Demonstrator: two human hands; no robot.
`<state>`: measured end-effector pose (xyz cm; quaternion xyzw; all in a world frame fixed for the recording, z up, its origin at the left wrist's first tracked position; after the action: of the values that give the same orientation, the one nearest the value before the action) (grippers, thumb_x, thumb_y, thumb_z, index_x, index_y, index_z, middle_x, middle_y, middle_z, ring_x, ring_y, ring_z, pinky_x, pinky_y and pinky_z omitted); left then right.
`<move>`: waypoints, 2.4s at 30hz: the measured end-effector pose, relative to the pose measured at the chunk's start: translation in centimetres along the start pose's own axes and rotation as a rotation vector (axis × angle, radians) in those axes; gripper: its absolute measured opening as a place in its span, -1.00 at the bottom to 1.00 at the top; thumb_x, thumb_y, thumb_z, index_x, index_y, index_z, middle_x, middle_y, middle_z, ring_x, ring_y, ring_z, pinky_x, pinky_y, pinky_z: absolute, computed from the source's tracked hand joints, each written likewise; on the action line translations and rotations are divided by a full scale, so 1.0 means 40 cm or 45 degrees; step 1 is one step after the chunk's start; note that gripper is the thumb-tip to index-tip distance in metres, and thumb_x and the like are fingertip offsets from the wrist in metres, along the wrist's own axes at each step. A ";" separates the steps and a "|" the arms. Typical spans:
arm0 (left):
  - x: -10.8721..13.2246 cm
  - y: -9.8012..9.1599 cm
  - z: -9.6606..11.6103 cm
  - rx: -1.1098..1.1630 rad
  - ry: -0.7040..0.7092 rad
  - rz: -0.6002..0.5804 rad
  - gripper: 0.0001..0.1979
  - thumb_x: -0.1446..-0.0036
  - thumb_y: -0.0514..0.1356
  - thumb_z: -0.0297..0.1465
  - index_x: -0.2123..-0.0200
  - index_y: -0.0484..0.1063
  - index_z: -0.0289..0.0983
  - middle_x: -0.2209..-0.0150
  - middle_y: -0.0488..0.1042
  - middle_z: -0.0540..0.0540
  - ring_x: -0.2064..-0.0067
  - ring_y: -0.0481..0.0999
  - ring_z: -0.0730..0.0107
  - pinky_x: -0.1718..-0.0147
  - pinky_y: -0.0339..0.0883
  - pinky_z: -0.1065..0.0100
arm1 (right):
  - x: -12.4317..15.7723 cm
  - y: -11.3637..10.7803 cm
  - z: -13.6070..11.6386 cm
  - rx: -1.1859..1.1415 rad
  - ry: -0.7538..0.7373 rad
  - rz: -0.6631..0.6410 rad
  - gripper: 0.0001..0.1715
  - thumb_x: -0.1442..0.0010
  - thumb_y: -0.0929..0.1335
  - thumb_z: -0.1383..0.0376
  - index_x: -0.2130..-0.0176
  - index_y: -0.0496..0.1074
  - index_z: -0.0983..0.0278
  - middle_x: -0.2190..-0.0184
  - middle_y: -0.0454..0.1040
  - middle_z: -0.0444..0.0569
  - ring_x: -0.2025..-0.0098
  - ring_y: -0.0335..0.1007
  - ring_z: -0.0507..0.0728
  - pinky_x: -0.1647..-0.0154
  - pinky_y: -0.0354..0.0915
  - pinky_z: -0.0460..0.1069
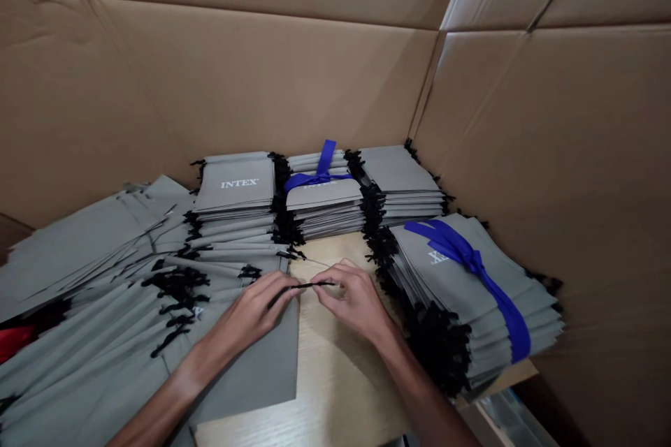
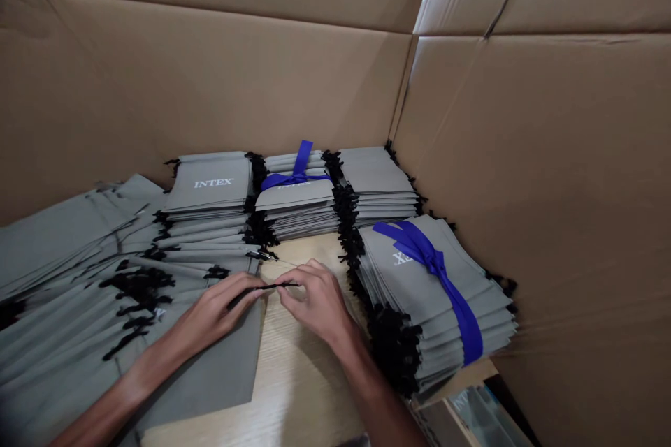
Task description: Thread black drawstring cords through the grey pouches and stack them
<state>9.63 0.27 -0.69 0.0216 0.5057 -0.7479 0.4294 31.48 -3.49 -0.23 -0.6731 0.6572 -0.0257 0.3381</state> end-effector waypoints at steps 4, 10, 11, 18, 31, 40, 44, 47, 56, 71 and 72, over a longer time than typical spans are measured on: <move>-0.004 -0.001 0.005 0.006 0.007 0.027 -0.76 -0.60 0.13 -0.30 0.06 0.60 -0.18 0.19 0.68 -0.08 0.17 0.70 0.30 0.12 0.56 0.37 | 0.001 -0.001 0.002 -0.011 0.053 -0.024 -0.81 -0.33 0.53 0.43 0.11 0.72 0.15 0.18 0.78 -0.10 0.11 0.65 0.15 0.00 0.45 0.02; 0.001 -0.002 0.000 -0.028 -0.024 0.026 -0.75 -0.59 0.14 -0.28 0.04 0.62 -0.17 0.15 0.70 -0.09 0.15 0.71 0.27 0.08 0.57 0.33 | 0.000 -0.009 -0.001 0.013 0.149 -0.055 -0.85 -0.38 0.51 0.39 0.12 0.72 0.15 0.21 0.74 -0.09 0.15 0.62 0.14 0.11 0.44 -0.01; 0.002 -0.003 -0.002 -0.046 -0.014 0.036 -0.75 -0.59 0.13 -0.27 0.03 0.62 -0.17 0.15 0.71 -0.09 0.14 0.71 0.26 0.07 0.57 0.31 | 0.000 -0.010 0.001 0.018 0.161 -0.054 -0.85 -0.38 0.51 0.40 0.13 0.71 0.15 0.22 0.74 -0.10 0.17 0.61 0.13 0.13 0.44 -0.02; 0.003 -0.009 -0.004 -0.243 0.077 0.038 -0.72 -0.63 0.08 -0.28 0.01 0.61 -0.17 0.13 0.73 -0.08 0.15 0.71 0.25 0.10 0.49 0.26 | 0.004 -0.004 0.026 0.162 0.245 -0.119 -0.87 -0.40 0.47 0.41 0.16 0.65 0.19 0.28 0.69 -0.09 0.22 0.58 0.14 0.13 0.39 -0.01; 0.016 0.000 -0.031 -0.275 0.063 0.029 -0.73 -0.61 0.11 -0.27 0.01 0.61 -0.17 0.13 0.74 -0.08 0.15 0.71 0.24 0.08 0.53 0.22 | 0.015 -0.009 0.070 0.229 0.224 -0.118 -0.83 -0.44 0.37 0.43 0.17 0.52 0.19 0.23 0.66 -0.05 0.17 0.56 0.18 0.10 0.34 0.00; 0.023 0.004 -0.040 -0.250 0.047 0.046 -0.70 -0.63 0.09 -0.23 0.02 0.62 -0.17 0.13 0.75 -0.08 0.13 0.72 0.23 0.07 0.53 0.23 | 0.018 -0.020 0.069 0.261 0.212 -0.143 -0.79 -0.45 0.32 0.47 0.17 0.48 0.19 0.19 0.64 -0.03 0.10 0.58 0.20 0.04 0.34 0.02; 0.019 0.002 -0.032 -0.233 0.052 0.053 -0.71 -0.62 0.10 -0.25 -0.01 0.62 -0.17 0.13 0.74 -0.08 0.14 0.72 0.23 0.09 0.51 0.24 | 0.018 -0.009 0.072 0.223 0.169 -0.159 -0.82 -0.47 0.36 0.45 0.16 0.50 0.19 0.19 0.65 -0.04 0.11 0.57 0.19 0.03 0.35 0.02; 0.017 0.001 -0.028 -0.247 0.051 0.051 -0.73 -0.62 0.11 -0.26 -0.01 0.61 -0.17 0.13 0.74 -0.08 0.14 0.71 0.23 0.09 0.50 0.24 | 0.016 -0.005 0.067 0.190 0.154 -0.175 -0.84 -0.49 0.39 0.42 0.17 0.51 0.19 0.17 0.65 -0.03 0.12 0.56 0.19 0.00 0.36 0.04; 0.021 0.011 -0.022 -0.215 0.019 0.025 -0.75 -0.61 0.11 -0.28 -0.18 0.49 -0.18 0.05 0.72 -0.13 0.08 0.70 0.16 0.04 0.55 0.20 | 0.014 0.013 0.028 0.213 0.141 -0.147 -0.62 -0.36 0.54 0.33 -0.14 0.55 0.20 -0.09 0.63 0.07 -0.19 0.46 0.33 -0.26 0.35 0.18; -0.007 -0.127 -0.029 0.084 -0.313 0.204 -0.71 -0.45 0.27 -0.10 0.07 0.64 -0.18 0.08 0.75 -0.17 0.03 0.72 0.05 -0.06 0.59 0.09 | -0.016 0.003 0.104 -0.649 0.473 0.190 -0.56 -0.15 0.58 -0.08 0.20 0.67 0.21 0.19 0.72 0.01 0.11 0.63 0.25 0.05 0.47 0.06; -0.008 -0.147 -0.026 0.180 -0.375 0.239 -0.67 -0.40 0.32 -0.05 0.08 0.66 -0.18 0.07 0.75 -0.18 0.02 0.73 0.05 -0.05 0.60 0.12 | -0.017 -0.003 0.110 -0.690 0.517 0.211 -0.51 -0.09 0.61 -0.11 0.21 0.67 0.20 0.20 0.72 0.00 0.12 0.62 0.24 0.05 0.46 0.06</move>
<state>5.50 1.98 3.29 -0.0110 0.3793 -0.7332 0.5643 33.59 -1.03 -3.26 -0.6639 0.7465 0.0439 0.0105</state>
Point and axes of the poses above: each hand's wrist, its own x-axis away from the middle knuckle, its own y-axis out of the palm, z = x × y, the point moved 3 cm from there along -x, towards the middle knuckle
